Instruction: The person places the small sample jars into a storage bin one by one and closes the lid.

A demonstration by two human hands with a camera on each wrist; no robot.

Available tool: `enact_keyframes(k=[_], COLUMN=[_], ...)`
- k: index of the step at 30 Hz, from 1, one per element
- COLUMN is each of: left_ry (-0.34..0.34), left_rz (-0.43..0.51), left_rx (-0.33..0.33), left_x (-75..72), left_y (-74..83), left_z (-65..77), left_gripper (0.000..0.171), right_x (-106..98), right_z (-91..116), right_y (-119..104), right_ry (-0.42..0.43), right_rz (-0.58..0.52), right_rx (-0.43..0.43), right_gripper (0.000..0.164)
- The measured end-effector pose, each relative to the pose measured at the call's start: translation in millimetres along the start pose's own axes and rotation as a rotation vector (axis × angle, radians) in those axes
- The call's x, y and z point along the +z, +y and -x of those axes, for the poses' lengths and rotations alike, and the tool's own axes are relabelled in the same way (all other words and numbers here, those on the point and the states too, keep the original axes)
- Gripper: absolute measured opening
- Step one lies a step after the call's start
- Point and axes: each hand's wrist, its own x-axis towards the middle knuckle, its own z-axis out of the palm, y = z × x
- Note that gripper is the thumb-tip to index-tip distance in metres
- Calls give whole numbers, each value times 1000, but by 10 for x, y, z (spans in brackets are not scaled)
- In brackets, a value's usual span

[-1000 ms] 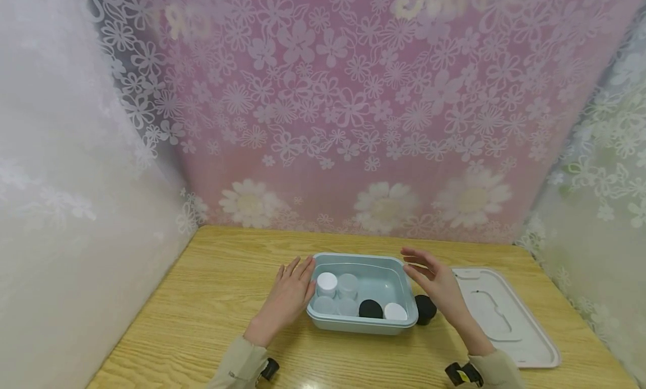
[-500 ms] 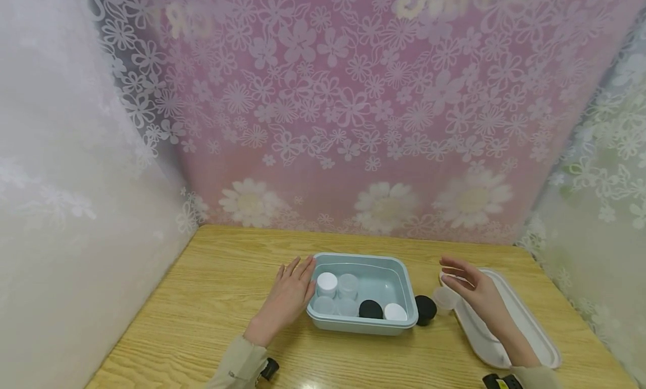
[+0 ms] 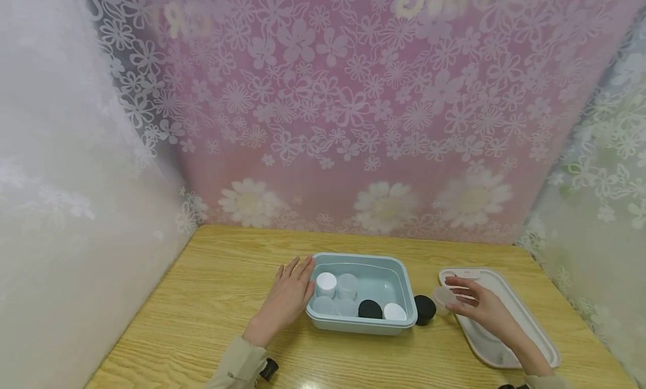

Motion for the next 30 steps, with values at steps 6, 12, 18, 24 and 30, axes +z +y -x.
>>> enact_keyframes(k=[6,12,18,24,30], left_ry=[-6,-10,1,1,-1], left_rz=[-5,-12,-9,-2,-5], left_rx=[-2,0,5,1,1], left_x=[-3,8,22,26,25], left_y=[3,1,-6,-15,-16], left_z=[1,0,2,2,1], left_gripper=[48,48,48,48,48], right_x=[65,88,23,-24,-28], right_z=[-8,13,-9,-74,-128], right_y=[12,-38,-120,-228,-374], right_ry=[-2,13,83,124,106], right_rz=[58,86,116,106,67], right_rx=[29,73,100,101,154], right_gripper=[60,59,61,62,67])
